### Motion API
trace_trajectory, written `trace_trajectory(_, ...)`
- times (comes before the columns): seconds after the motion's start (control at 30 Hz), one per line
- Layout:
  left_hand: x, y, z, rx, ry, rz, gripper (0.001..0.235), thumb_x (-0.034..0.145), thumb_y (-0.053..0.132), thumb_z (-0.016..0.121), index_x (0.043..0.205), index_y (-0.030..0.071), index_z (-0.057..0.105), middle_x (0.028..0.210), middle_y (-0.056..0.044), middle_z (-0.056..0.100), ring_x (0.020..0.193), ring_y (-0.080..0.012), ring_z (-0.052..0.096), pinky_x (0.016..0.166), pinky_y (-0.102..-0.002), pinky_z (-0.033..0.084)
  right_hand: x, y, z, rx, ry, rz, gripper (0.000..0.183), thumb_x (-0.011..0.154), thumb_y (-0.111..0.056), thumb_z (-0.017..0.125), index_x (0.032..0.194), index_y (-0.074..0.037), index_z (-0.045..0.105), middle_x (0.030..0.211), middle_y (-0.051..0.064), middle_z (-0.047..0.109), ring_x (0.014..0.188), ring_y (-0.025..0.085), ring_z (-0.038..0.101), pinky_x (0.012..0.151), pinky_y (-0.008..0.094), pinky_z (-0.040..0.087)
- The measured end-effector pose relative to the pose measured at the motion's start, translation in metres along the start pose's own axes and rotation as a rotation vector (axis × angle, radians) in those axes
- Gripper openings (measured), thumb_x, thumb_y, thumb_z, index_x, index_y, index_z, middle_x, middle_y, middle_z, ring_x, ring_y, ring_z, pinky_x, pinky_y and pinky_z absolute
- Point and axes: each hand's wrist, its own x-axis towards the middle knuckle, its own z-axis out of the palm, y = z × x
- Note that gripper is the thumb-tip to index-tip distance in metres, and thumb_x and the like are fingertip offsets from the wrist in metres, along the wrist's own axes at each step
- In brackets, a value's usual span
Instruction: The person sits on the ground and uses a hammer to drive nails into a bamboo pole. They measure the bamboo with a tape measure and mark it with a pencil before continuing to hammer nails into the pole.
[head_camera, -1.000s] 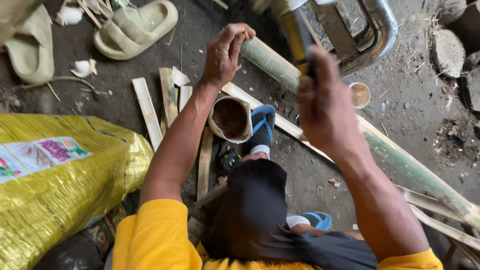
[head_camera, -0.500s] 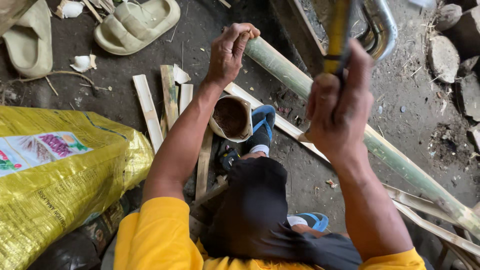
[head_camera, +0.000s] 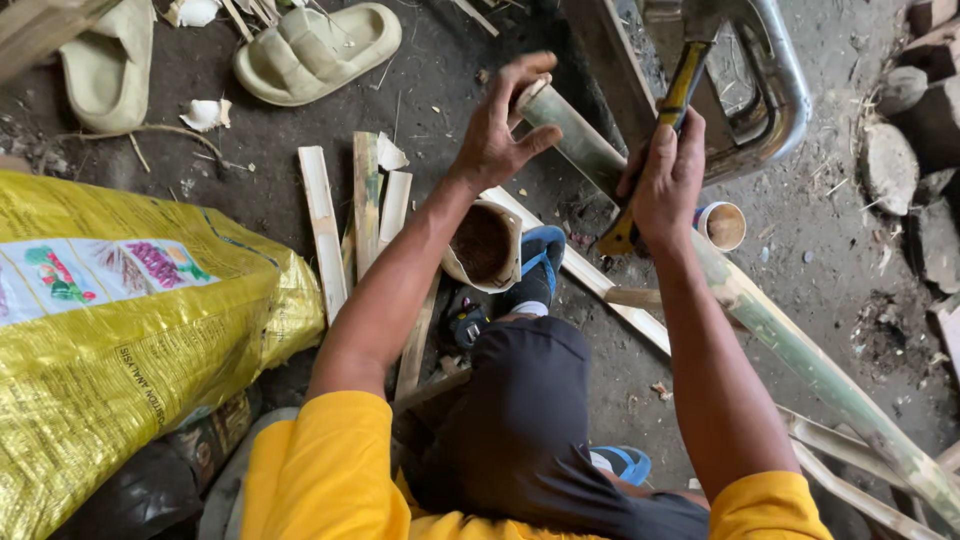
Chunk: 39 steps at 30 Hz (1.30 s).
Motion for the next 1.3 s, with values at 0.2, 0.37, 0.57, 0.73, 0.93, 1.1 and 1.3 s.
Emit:
trace_trajectory(0.2,-0.003,-0.023,0.009,0.18,0.019,-0.049,0.085,0.096,0.079,0.053,0.153,0.017,0.043,0.148,-0.012,0.056,0.138,-0.0268,0.06,0.118,-0.047,0.053,0.002,0.017,-0.011,0.05,-0.037,-0.043,0.031,0.124,-0.026,0.04,0.143,-0.002,0.044,0.085,0.002,0.048,0.061,0.01,0.051,0.053,0.028,0.046)
trace_trajectory(0.37,0.001,-0.025,0.001,0.158,-0.089,-0.175,0.08,0.093,0.077,0.056,0.145,0.016,0.051,0.133,-0.011,0.058,0.124,-0.0241,0.065,0.099,-0.041,0.062,0.007,0.01,-0.011,-0.01,-0.005,-0.079,0.034,0.123,-0.03,0.038,0.144,-0.003,0.043,0.082,0.003,0.052,0.063,0.011,0.054,0.053,0.028,0.047)
trace_trajectory(0.57,0.0,-0.013,0.004,0.042,-0.079,-0.13,0.066,0.1,0.064,0.06,0.144,0.016,0.05,0.138,-0.012,0.055,0.123,-0.0255,0.066,0.095,-0.041,0.062,0.001,0.003,-0.01,-0.005,0.026,-0.078,0.033,0.123,-0.029,0.039,0.143,-0.003,0.045,0.078,0.004,0.054,0.058,0.012,0.053,0.05,0.029,0.045)
trace_trajectory(0.73,0.002,-0.009,0.005,-0.042,-0.087,-0.175,0.062,0.098,0.061,0.06,0.139,0.016,0.05,0.132,-0.011,0.054,0.117,-0.0234,0.066,0.088,-0.037,0.065,0.001,0.002,-0.009,0.057,0.044,-0.092,0.032,0.124,-0.028,0.039,0.143,-0.003,0.046,0.071,0.005,0.054,0.054,0.013,0.054,0.049,0.028,0.045)
trace_trajectory(0.93,0.004,-0.013,0.008,0.011,-0.073,-0.169,0.054,0.097,0.057,0.061,0.129,0.014,0.052,0.118,-0.007,0.054,0.103,-0.0173,0.065,0.076,-0.032,0.065,0.0,0.006,-0.01,0.049,0.031,-0.1,0.033,0.124,-0.027,0.037,0.145,-0.003,0.045,0.075,0.005,0.054,0.052,0.012,0.054,0.046,0.027,0.044)
trace_trajectory(1.1,0.005,-0.014,0.008,0.112,-0.053,-0.151,0.047,0.095,0.052,0.064,0.123,0.015,0.054,0.108,-0.003,0.058,0.095,-0.0144,0.064,0.071,-0.032,0.061,-0.001,0.007,-0.005,0.045,0.044,-0.094,0.031,0.124,-0.025,0.039,0.145,-0.002,0.044,0.077,0.004,0.053,0.053,0.011,0.053,0.046,0.027,0.045)
trace_trajectory(1.3,0.005,-0.019,0.013,0.194,-0.055,-0.145,0.048,0.092,0.054,0.066,0.116,0.016,0.051,0.096,0.0,0.053,0.086,-0.0127,0.06,0.067,-0.032,0.057,-0.005,0.005,-0.007,0.036,0.027,-0.108,0.031,0.124,-0.025,0.039,0.145,-0.003,0.044,0.073,0.004,0.052,0.054,0.011,0.054,0.047,0.027,0.046)
